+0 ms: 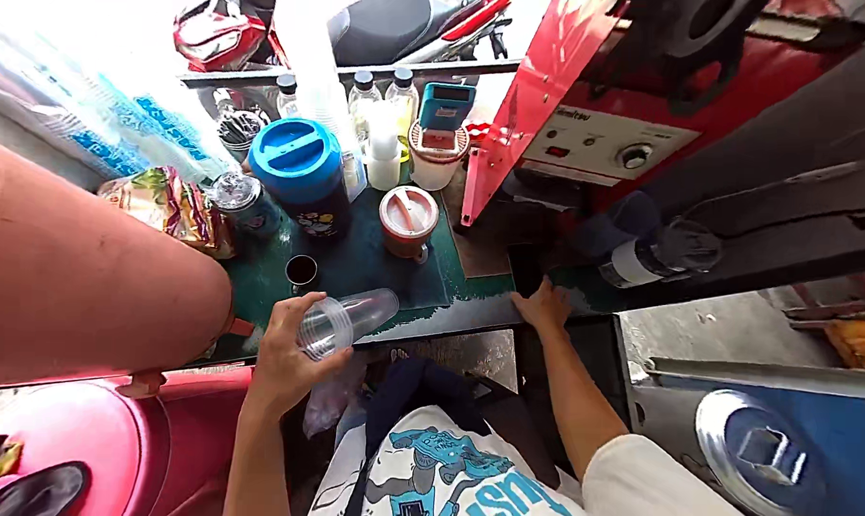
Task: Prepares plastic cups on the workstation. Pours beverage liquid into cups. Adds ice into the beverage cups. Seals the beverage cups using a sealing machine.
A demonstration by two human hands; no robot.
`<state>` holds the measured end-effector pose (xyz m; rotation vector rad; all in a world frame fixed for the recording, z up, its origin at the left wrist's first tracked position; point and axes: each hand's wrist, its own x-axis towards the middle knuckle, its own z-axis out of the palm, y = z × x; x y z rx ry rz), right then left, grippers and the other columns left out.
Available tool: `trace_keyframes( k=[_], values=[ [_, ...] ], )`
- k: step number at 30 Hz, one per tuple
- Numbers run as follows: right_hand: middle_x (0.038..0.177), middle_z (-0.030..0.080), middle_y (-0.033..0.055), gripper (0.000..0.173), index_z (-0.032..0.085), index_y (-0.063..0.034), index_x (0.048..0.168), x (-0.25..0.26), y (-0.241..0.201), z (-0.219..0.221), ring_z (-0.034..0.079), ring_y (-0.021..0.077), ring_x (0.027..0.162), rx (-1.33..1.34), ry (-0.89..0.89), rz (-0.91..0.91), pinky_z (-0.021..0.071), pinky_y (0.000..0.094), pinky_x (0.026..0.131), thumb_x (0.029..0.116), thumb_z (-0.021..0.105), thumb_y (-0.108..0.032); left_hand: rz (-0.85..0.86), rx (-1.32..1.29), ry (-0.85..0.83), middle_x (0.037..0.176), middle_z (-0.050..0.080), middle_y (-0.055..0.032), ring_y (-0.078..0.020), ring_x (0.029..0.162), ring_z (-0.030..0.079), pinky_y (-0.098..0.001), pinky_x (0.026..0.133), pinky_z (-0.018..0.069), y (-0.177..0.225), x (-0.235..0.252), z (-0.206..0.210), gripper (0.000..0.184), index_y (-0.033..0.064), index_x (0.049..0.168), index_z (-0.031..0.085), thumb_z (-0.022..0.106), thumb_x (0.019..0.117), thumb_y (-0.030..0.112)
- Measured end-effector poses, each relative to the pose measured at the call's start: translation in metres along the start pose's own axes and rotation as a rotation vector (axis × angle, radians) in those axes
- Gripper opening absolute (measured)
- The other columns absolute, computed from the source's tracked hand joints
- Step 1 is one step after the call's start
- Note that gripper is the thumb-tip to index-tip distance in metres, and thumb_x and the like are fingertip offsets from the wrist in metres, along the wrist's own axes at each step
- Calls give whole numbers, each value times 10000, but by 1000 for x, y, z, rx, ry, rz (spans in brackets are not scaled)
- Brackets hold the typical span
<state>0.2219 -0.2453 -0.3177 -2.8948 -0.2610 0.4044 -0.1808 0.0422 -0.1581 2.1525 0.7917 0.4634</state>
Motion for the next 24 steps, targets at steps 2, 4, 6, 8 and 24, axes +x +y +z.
trace_keyframes(
  k=[2, 4, 6, 8, 24],
  values=[
    [1457, 431, 405, 981, 442, 30, 1523, -27, -24, -26, 404, 577, 1361, 28, -59, -117, 341, 715, 1085, 826, 776, -575, -38, -5, -49, 1328, 562, -94, -173, 1132, 632, -364, 811, 616, 2, 9, 8, 876, 217, 1430, 571, 847, 681, 575],
    [1429, 502, 334, 1004, 447, 23, 1514, -70, -64, -47, 533, 481, 1288, 257, -164, -431, 469, 628, 1045, 768, 858, -508, -57, -17, -95, 1302, 578, -79, -163, 1124, 622, -379, 851, 593, 8, 18, 17, 882, 232, 1420, 582, 854, 659, 586],
    [1467, 525, 244, 1081, 429, -11, 1532, -119, -107, -35, 543, 358, 1335, 449, -241, -840, 476, 531, 1103, 677, 929, -445, -55, -42, -158, 1281, 589, -65, -157, 1124, 611, -394, 893, 573, 13, 25, 26, 885, 237, 1406, 590, 866, 644, 592],
    [1419, 602, 196, 982, 518, -23, 1465, -151, -141, 0, 581, 324, 1319, 499, -120, -1167, 476, 525, 1109, 673, 939, -423, -19, -58, -229, 1250, 597, -52, -147, 1114, 617, -390, 896, 582, 19, 32, 30, 873, 250, 1391, 594, 874, 639, 594],
    [1190, 656, 242, 695, 589, 62, 1228, -146, -268, 120, 660, 342, 1134, 885, 144, -1201, 565, 462, 982, 690, 920, -226, 19, -33, 118, 1322, 558, -56, -171, 1153, 591, -399, 885, 569, 11, 17, -63, 874, 222, 1403, 555, 861, 625, 475]
  ],
)
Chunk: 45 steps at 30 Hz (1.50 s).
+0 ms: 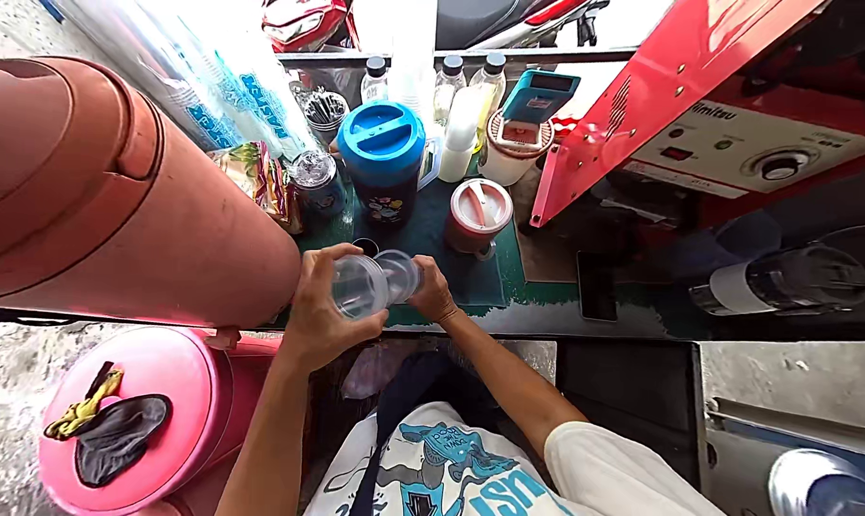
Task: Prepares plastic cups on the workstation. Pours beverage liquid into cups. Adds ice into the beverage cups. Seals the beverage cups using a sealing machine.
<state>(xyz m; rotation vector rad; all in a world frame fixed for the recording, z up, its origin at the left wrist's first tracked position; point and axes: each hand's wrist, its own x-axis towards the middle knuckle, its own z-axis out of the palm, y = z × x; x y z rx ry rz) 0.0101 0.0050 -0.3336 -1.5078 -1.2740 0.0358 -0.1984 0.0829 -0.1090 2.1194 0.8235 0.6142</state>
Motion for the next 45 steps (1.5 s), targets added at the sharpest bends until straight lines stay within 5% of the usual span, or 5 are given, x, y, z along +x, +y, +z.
trace_keyframes(
  k=[12, 17, 24, 33, 45],
  values=[
    [1209, 685, 182, 847, 599, -21, 1326, 7, 51, 45, 637, 353, 1153, -261, -179, 424, 488, 513, 1041, 698, 912, -496, -390, 244, -1051, 1694, 189, -191, -349, 1537, 275, -584, 1209, 277, -113, 30, 29, 939, 59, 1584, 372, 738, 849, 516],
    [1377, 610, 204, 1200, 404, 2, 1527, 1, 40, 43, 552, 372, 1302, -273, -195, 379, 413, 507, 1136, 607, 940, -553, -539, 499, -1153, 1706, 70, -230, -425, 1533, 255, -660, 1176, 281, -141, 32, 61, 1069, 39, 1643, 155, 636, 899, 637],
    [1607, 433, 157, 652, 588, -199, 1472, -64, 50, -45, 347, 381, 1515, -754, -246, 334, 269, 642, 1208, 1036, 364, -629, -519, 661, -1188, 1725, 65, -152, -390, 1512, 329, -645, 1152, 339, -143, 19, 54, 1121, 4, 1634, 146, 621, 884, 687],
    [1717, 122, 202, 1053, 206, -90, 1655, -88, 49, -104, 102, 396, 1590, -826, -620, 565, 76, 632, 1260, 926, 148, -848, -500, 586, -1158, 1722, 73, -164, -406, 1519, 302, -646, 1169, 305, -150, 14, 53, 1016, 54, 1625, 260, 640, 889, 642],
    [1278, 667, 201, 977, 474, 78, 1433, -24, -132, -99, 661, 227, 1193, 48, -242, 157, 569, 390, 1021, 718, 924, -413, 221, 195, -494, 1182, 634, -95, -183, 978, 656, -395, 831, 577, 27, 13, 28, 845, 138, 1394, 601, 784, 747, 649]
  ],
)
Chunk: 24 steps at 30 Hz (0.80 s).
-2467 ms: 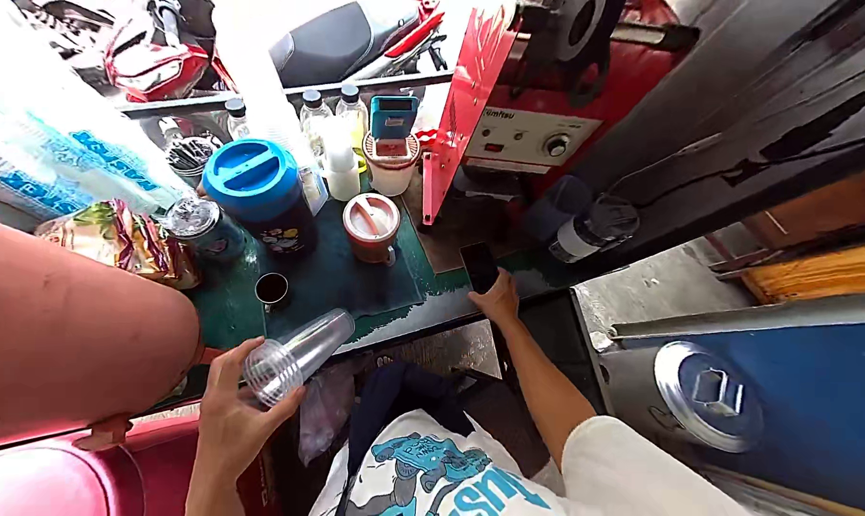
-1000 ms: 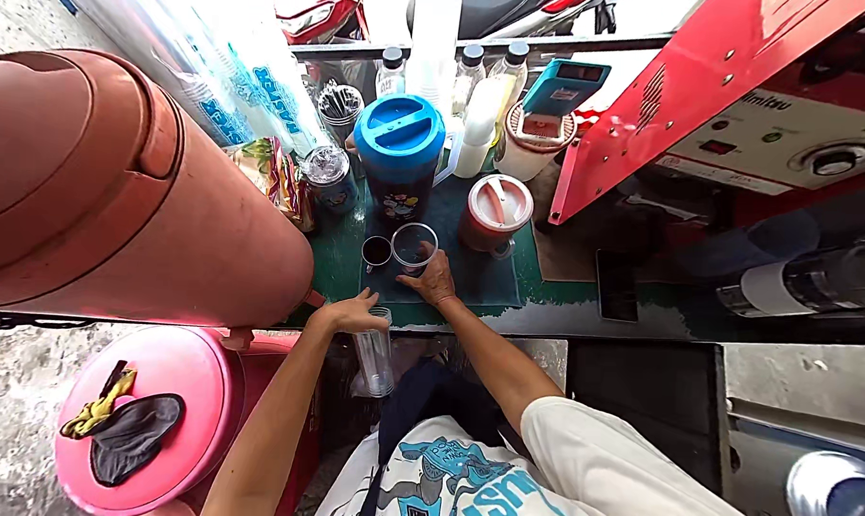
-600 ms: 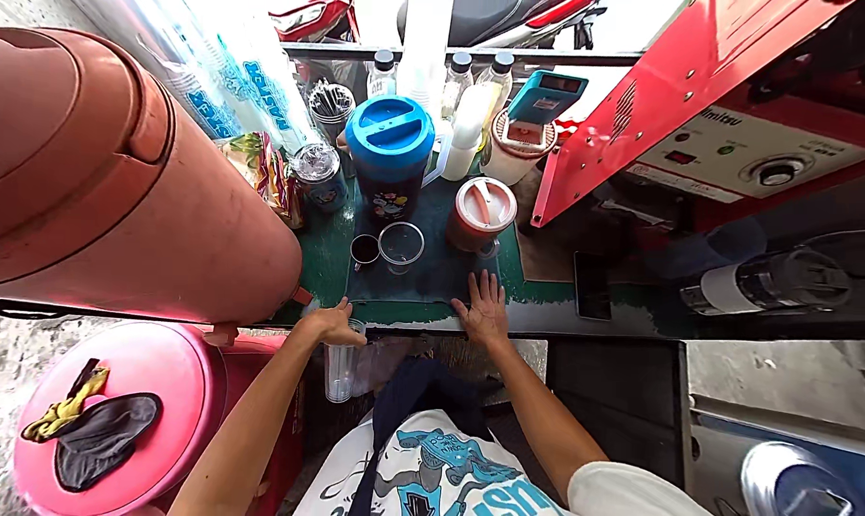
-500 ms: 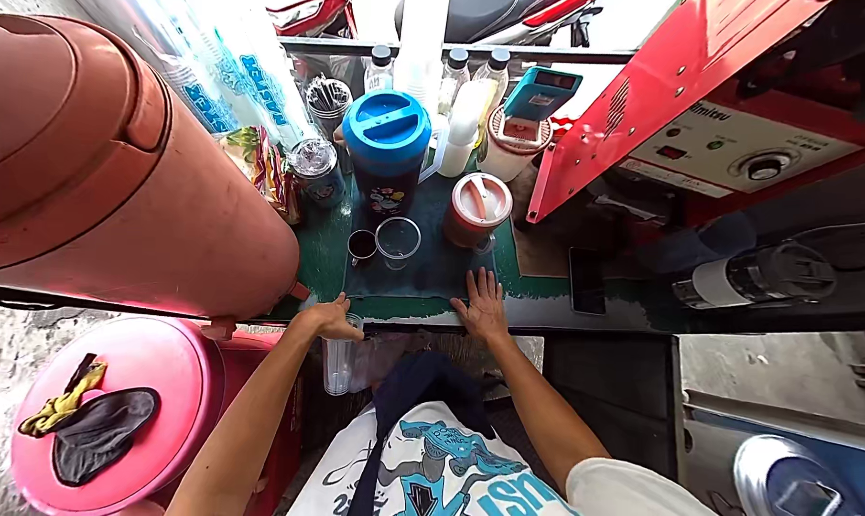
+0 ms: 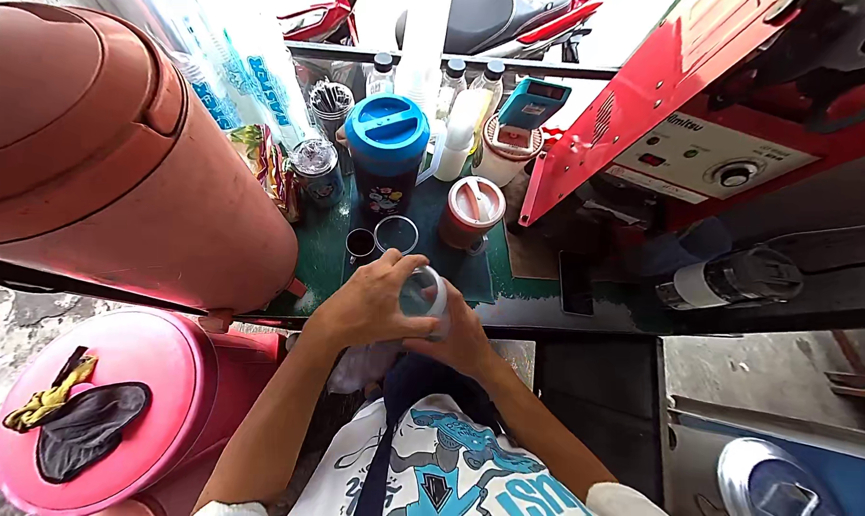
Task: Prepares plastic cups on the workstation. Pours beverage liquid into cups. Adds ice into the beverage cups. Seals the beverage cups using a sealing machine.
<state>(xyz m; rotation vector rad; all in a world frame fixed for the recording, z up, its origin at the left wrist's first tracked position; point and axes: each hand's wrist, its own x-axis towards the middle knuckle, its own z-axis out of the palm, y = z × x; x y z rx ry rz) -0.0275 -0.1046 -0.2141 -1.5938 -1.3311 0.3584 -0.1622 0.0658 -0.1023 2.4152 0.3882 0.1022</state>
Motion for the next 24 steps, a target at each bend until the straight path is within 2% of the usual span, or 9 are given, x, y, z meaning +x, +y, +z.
trace_keyframes(
  k=[1, 3, 6, 8, 10, 12, 14, 19, 24],
  values=[
    [1218, 690, 197, 863, 512, 70, 1379, 1, 13, 2, 684, 236, 1145, -78, 86, -29, 587, 399, 984, 732, 912, -338, 25, 26, 13, 1198, 608, -97, -174, 960, 653, -375, 807, 583, 3, 11, 6, 850, 141, 1401, 600, 798, 742, 640],
    [1204, 690, 213, 803, 517, 68, 1346, 3, 45, 1, 686, 252, 1138, -149, 187, -83, 580, 399, 989, 749, 901, -306, 55, 108, 6, 1186, 601, -104, -195, 945, 655, -387, 787, 587, 9, 31, 19, 858, 130, 1379, 611, 843, 705, 608],
    [1213, 665, 259, 818, 511, 78, 1332, 4, 83, 5, 678, 287, 1145, -164, 278, -142, 562, 403, 1003, 753, 898, -350, 65, 266, 46, 1116, 644, -122, -279, 965, 653, -464, 749, 564, 20, 46, 28, 840, 112, 1316, 662, 869, 633, 555],
    [1228, 653, 277, 836, 504, 89, 1340, 6, 103, 8, 670, 313, 1156, -175, 321, -116, 553, 427, 1016, 745, 900, -346, 81, 237, 171, 1076, 644, -119, -268, 921, 658, -463, 724, 569, 25, 48, 16, 806, 95, 1272, 676, 858, 598, 499],
    [1253, 645, 297, 892, 496, 117, 1350, 4, 118, 9, 667, 333, 1173, -196, 360, -68, 556, 434, 1018, 703, 916, -331, 108, 164, 242, 1137, 624, -112, -229, 959, 649, -423, 776, 581, 27, 45, -7, 829, 107, 1320, 656, 874, 605, 466],
    [1243, 651, 288, 913, 502, 107, 1345, 6, 118, 8, 669, 319, 1166, -188, 379, -82, 557, 418, 1016, 681, 926, -355, 131, 124, 195, 1234, 601, -97, -197, 1068, 637, -379, 862, 589, 25, 46, -17, 860, 133, 1346, 633, 902, 605, 475],
    [1215, 669, 255, 872, 534, 47, 1334, 12, 107, 9, 674, 308, 1146, -175, 373, -160, 563, 430, 1001, 717, 916, -436, 111, 129, 98, 1276, 592, -122, -234, 1133, 616, -411, 930, 562, 21, 51, -5, 884, 111, 1344, 626, 927, 597, 475],
    [1184, 685, 194, 792, 567, -34, 1336, 25, 97, 4, 678, 273, 1114, -183, 347, -305, 571, 408, 975, 749, 895, -453, 83, 109, 12, 1226, 599, -123, -243, 1113, 622, -407, 915, 568, 9, 51, 27, 812, 108, 1310, 611, 942, 598, 314],
    [1160, 700, 174, 679, 619, -43, 1308, 17, 105, -5, 677, 269, 1115, -232, 237, -359, 558, 404, 998, 798, 859, -421, -3, 161, 30, 1227, 571, -167, -323, 1123, 588, -482, 865, 540, 7, 32, 52, 899, 142, 1362, 574, 880, 569, 434]
  ],
)
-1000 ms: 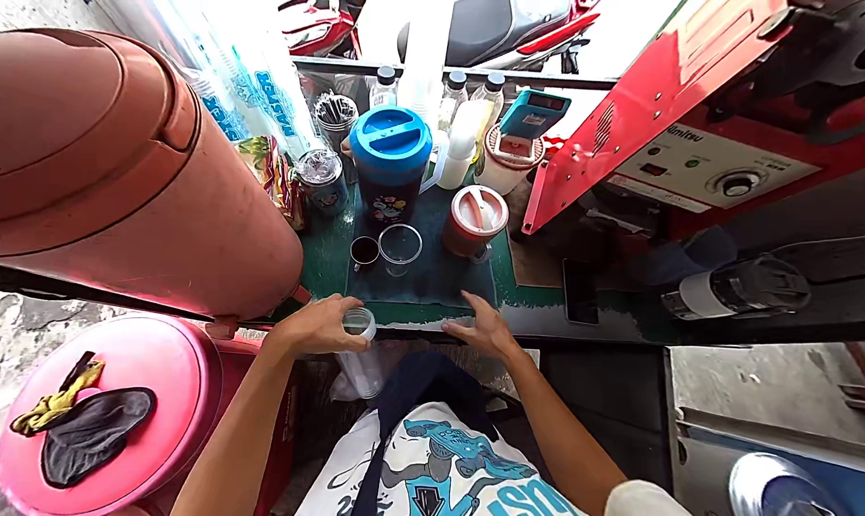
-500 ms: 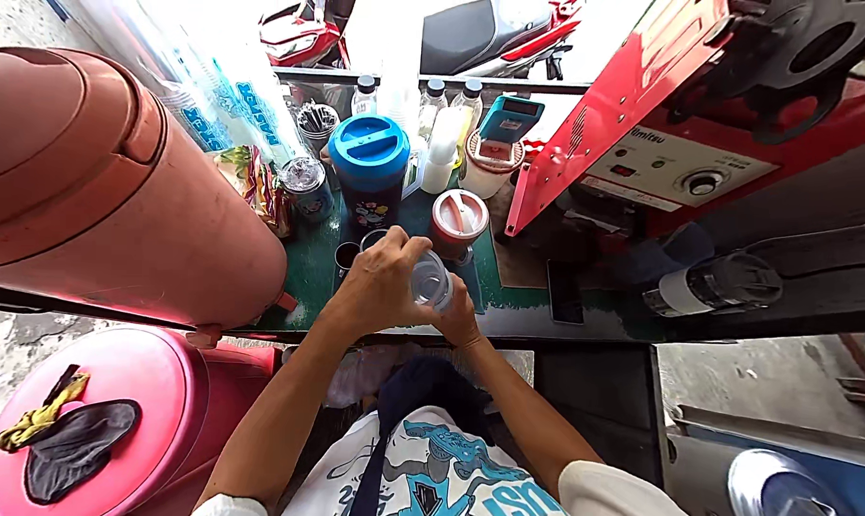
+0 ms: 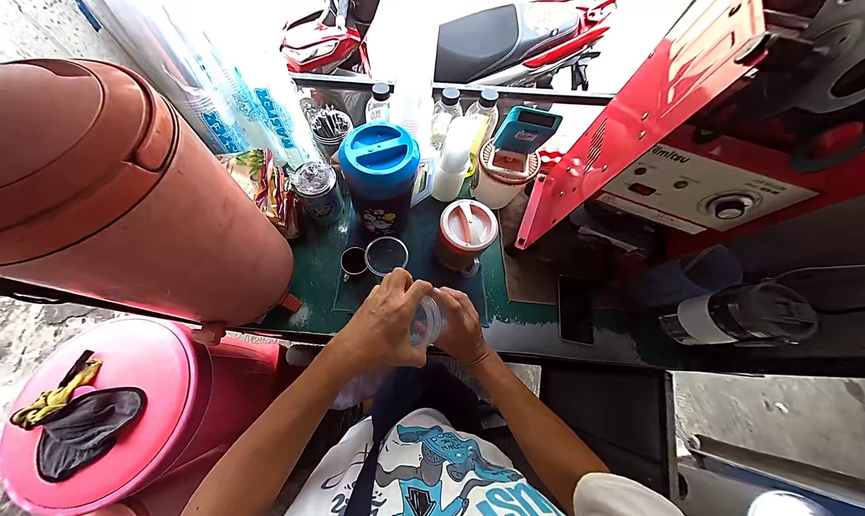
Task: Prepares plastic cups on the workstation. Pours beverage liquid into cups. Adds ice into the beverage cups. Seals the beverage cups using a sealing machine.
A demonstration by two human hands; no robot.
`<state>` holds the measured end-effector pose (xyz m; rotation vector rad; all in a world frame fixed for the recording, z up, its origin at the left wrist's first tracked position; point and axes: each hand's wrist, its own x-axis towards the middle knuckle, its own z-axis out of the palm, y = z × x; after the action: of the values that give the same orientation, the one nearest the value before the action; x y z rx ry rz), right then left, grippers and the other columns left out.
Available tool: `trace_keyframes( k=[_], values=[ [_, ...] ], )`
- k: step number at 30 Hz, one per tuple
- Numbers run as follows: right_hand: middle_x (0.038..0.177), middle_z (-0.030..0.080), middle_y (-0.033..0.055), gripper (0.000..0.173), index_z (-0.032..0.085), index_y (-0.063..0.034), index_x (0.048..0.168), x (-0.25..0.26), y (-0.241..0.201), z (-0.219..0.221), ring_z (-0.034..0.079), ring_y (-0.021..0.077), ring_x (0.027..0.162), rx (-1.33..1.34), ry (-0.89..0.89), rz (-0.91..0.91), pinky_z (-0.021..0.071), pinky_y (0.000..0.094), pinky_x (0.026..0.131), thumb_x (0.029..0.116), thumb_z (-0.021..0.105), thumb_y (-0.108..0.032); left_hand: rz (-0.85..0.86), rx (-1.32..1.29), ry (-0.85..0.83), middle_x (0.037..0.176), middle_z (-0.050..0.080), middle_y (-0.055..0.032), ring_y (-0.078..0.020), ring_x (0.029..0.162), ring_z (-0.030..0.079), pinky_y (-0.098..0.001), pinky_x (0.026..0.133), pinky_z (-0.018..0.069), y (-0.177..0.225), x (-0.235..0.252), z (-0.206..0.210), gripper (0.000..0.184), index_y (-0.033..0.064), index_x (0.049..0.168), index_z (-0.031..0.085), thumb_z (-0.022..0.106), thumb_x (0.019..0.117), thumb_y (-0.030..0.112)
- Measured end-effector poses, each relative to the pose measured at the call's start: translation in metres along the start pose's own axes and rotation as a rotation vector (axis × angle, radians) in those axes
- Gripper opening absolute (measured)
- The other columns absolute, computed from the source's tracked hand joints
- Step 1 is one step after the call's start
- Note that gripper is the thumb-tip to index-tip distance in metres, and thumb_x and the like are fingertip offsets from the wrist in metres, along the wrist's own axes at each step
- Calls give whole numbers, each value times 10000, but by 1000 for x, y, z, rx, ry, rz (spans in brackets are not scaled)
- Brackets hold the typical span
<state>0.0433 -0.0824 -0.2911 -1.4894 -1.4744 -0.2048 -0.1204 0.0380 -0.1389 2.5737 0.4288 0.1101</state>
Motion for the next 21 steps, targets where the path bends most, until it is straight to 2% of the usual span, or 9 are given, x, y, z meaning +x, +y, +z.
trace_keyframes(
  k=[3, 8, 11, 13, 15, 16, 18, 19, 21],
  values=[
    [1143, 686, 172, 541, 619, -55, 1288, -5, 7, 8, 664, 273, 1115, 3, -13, -22, 542, 397, 1010, 866, 804, -338, 21, 27, 88, 1237, 571, -205, -371, 1131, 583, -507, 872, 524, -1, -9, 21, 893, 130, 1331, 597, 889, 566, 486],
    [1148, 693, 182, 444, 605, -47, 1260, 0, 11, 24, 671, 285, 1135, 74, -3, -48, 539, 409, 1032, 904, 764, -259, 33, 76, 209, 1185, 612, -195, -375, 1100, 604, -507, 861, 528, 3, -17, 28, 813, 103, 1278, 618, 880, 565, 393],
    [1159, 693, 207, 520, 607, 3, 1250, 6, 11, 28, 679, 297, 1134, 107, 54, 66, 566, 419, 1002, 849, 817, -252, 59, 34, 360, 1188, 629, -162, -337, 1129, 600, -502, 895, 533, 13, -29, 1, 788, 92, 1264, 623, 848, 585, 422],
    [1214, 679, 238, 729, 592, 63, 1269, 5, 21, 26, 670, 306, 1168, 73, 141, 212, 564, 431, 1013, 742, 887, -345, 53, -30, 410, 1266, 599, -112, -267, 1216, 561, -456, 959, 539, 20, -49, -40, 759, 125, 1291, 602, 827, 638, 439],
    [1306, 634, 224, 885, 576, 41, 1320, 5, 29, 28, 608, 294, 1256, 95, 214, 340, 510, 439, 1086, 681, 913, -471, 32, -70, 387, 1339, 545, -46, -192, 1263, 528, -409, 974, 543, 20, -76, -81, 767, 197, 1344, 567, 810, 672, 475],
    [1290, 639, 198, 890, 590, 12, 1312, 7, 30, 32, 615, 277, 1223, 79, 242, 392, 519, 433, 1055, 663, 916, -502, 27, -78, 380, 1354, 520, -30, -165, 1256, 523, -379, 961, 546, 19, -88, -95, 773, 218, 1362, 555, 800, 678, 484],
    [1172, 681, 168, 891, 590, 3, 1321, 13, 33, 47, 679, 258, 1015, 3, 225, 505, 584, 434, 865, 667, 920, -503, 9, -84, 372, 1338, 493, -19, -133, 1208, 531, -331, 923, 554, 12, -108, -107, 800, 235, 1389, 541, 798, 676, 492],
    [1147, 695, 166, 897, 584, 3, 1340, 15, 38, 56, 695, 276, 974, -51, 185, 563, 592, 464, 830, 677, 918, -499, -3, -88, 361, 1335, 493, -24, -130, 1198, 536, -323, 922, 555, 9, -115, -107, 831, 227, 1414, 530, 801, 677, 498],
    [1197, 705, 185, 890, 564, 4, 1381, 13, 49, 72, 709, 337, 1037, -169, 61, 694, 577, 550, 879, 717, 888, -493, -34, -106, 337, 1360, 514, -46, -136, 1216, 548, -320, 952, 553, 3, -125, -101, 878, 192, 1442, 500, 807, 681, 503]
  ],
)
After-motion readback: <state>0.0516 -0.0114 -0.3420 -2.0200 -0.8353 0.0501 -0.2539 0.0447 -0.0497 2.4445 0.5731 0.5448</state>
